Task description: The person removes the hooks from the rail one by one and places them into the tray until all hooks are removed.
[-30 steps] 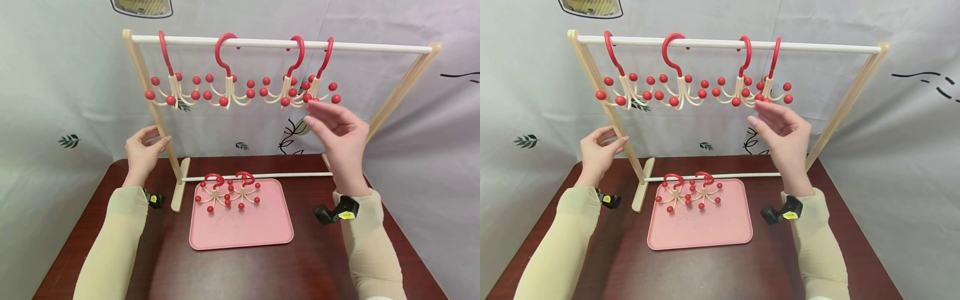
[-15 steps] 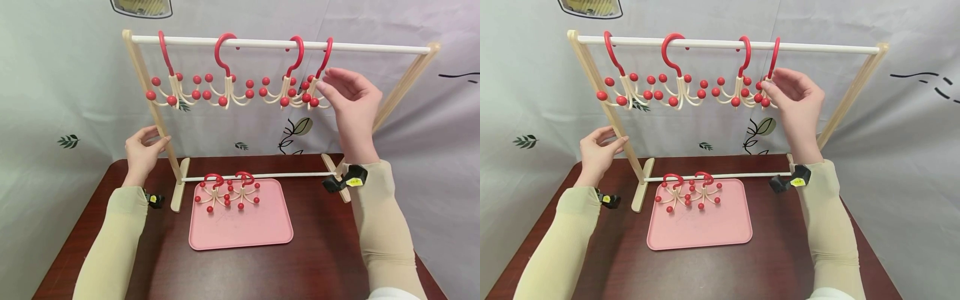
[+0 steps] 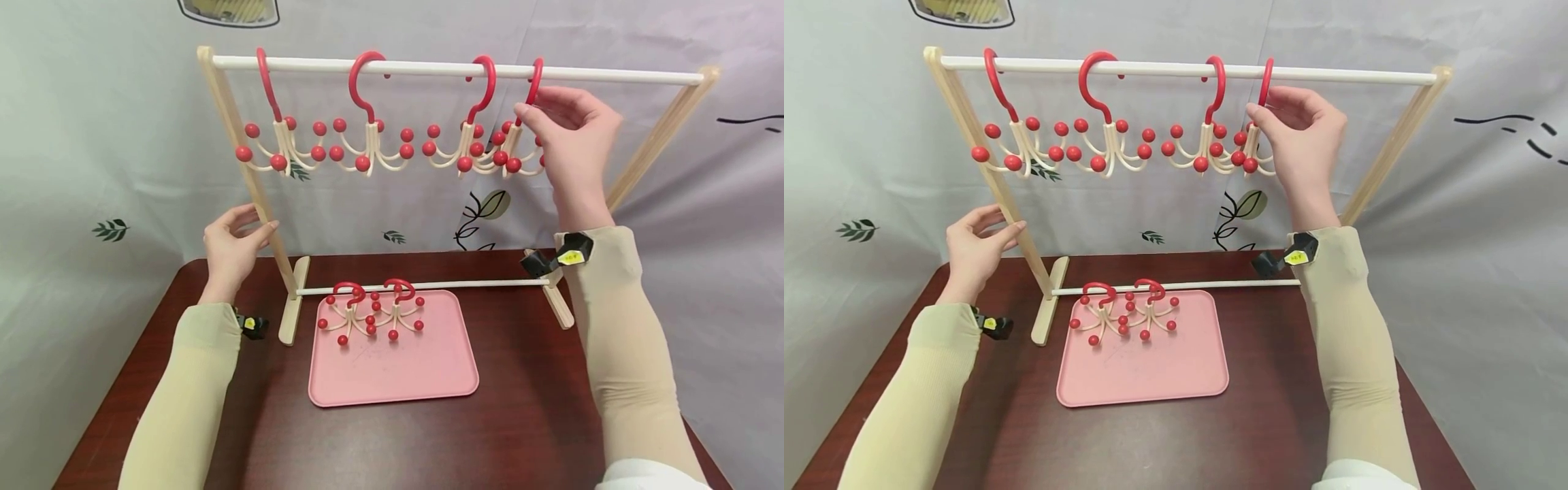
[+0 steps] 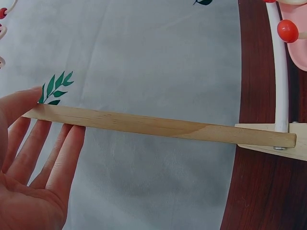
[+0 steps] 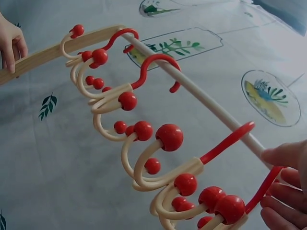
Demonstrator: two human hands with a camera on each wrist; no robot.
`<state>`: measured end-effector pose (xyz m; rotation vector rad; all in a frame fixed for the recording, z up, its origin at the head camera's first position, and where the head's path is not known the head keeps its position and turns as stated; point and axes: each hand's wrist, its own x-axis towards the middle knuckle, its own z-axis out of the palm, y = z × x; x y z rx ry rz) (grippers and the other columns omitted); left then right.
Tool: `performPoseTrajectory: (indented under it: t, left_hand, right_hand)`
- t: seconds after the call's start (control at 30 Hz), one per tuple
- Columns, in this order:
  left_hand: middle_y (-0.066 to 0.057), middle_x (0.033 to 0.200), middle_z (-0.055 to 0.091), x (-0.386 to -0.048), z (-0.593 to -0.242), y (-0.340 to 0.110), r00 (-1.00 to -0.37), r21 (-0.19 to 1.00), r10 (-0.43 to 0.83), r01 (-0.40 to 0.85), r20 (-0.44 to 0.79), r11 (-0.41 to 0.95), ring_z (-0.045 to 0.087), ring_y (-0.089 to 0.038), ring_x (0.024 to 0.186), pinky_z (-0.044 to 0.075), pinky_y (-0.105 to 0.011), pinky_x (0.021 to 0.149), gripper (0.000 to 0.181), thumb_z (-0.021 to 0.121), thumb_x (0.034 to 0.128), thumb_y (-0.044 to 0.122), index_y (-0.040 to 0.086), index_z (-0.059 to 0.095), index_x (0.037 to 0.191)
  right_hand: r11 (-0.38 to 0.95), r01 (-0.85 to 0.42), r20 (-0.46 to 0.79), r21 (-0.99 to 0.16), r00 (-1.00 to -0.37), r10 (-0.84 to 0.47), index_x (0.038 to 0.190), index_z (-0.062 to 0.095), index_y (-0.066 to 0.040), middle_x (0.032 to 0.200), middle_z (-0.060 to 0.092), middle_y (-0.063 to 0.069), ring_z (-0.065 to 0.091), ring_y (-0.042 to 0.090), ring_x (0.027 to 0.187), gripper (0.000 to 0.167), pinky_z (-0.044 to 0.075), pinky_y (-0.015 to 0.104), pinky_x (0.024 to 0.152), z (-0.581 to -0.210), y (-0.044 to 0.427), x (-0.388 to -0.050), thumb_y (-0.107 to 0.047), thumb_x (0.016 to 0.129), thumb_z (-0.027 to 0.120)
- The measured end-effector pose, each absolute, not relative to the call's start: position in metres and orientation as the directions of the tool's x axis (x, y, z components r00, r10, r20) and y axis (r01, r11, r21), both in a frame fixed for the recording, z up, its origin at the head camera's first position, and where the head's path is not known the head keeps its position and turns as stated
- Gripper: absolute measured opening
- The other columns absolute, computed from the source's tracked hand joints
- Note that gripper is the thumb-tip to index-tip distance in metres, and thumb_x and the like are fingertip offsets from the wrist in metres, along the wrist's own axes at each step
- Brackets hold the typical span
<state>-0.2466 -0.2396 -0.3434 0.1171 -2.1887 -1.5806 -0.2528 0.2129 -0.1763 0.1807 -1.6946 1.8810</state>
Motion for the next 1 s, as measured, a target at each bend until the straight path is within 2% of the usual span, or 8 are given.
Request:
performPoseTrajectory:
  t: [0.27, 0.5, 0.73, 0.87, 1.0]
  left_hand:
    - [-0.008, 0.124, 0.068, -0.2463, -0.3433, -0.2403, -0.9, 0.922, -0.316, 0.189, 0.3, 0.338, 0.07, -0.015, 0.101, 0.059, -0.018, 0.073, 0.05, 0.084, 0.0873, 0.026, 0.014, 0.068, 0.133]
    - [-0.008, 0.123, 0.069, -0.245, -0.342, -0.2405, -0.9, 0.922, -0.315, 0.191, 0.301, 0.336, 0.07, -0.01, 0.097, 0.059, -0.018, 0.073, 0.049, 0.084, 0.0871, 0.027, 0.014, 0.069, 0.132]
    - [-0.009, 0.124, 0.068, -0.2459, -0.3425, -0.241, -0.903, 0.924, -0.318, 0.178, 0.29, 0.338, 0.07, -0.01, 0.098, 0.058, -0.017, 0.073, 0.05, 0.084, 0.0872, 0.027, 0.013, 0.068, 0.133]
    - [-0.009, 0.124, 0.068, -0.2478, -0.3431, -0.2415, -0.903, 0.924, -0.319, 0.175, 0.289, 0.341, 0.07, -0.009, 0.097, 0.058, -0.017, 0.073, 0.05, 0.083, 0.0875, 0.026, 0.013, 0.068, 0.133]
    - [-0.009, 0.124, 0.068, -0.2494, -0.3438, -0.2421, -0.903, 0.926, -0.32, 0.176, 0.288, 0.335, 0.07, -0.01, 0.097, 0.059, -0.017, 0.073, 0.05, 0.084, 0.0875, 0.025, 0.012, 0.068, 0.133]
  right_hand:
    - [0.031, -0.489, 0.469, -0.872, -0.815, 0.341, 0.105, 0.081, -0.007, 0.099, 0.076, 0.008, 0.068, 0.02, 0.088, 0.029, 0.053, 0.029, 0.071, -0.1746, 0.2142, -0.2582, -0.013, 0.078, 0.091]
    - [0.056, -0.522, 0.508, -0.851, -0.79, 0.343, 0.102, 0.081, -0.004, 0.094, 0.075, 0.009, 0.067, 0.02, 0.076, 0.022, 0.055, 0.027, 0.071, -0.1738, 0.216, -0.2596, -0.008, 0.081, 0.087]
    - [0.081, -0.525, 0.516, -0.847, -0.777, 0.361, 0.099, 0.08, -0.004, 0.093, 0.074, 0.01, 0.068, 0.02, 0.075, 0.019, 0.056, 0.025, 0.074, -0.1725, 0.2172, -0.2596, -0.006, 0.081, 0.086]
    - [0.053, -0.521, 0.501, -0.852, -0.78, 0.375, 0.098, 0.08, -0.004, 0.092, 0.074, 0.01, 0.068, 0.019, 0.073, 0.019, 0.054, 0.022, 0.061, -0.1717, 0.2183, -0.2583, -0.008, 0.08, 0.088]
    - [0.037, -0.527, 0.497, -0.849, -0.774, 0.393, 0.097, 0.08, -0.004, 0.091, 0.074, 0.009, 0.066, 0.019, 0.071, 0.02, 0.045, 0.018, 0.044, -0.1707, 0.2204, -0.2563, -0.01, 0.08, 0.089]
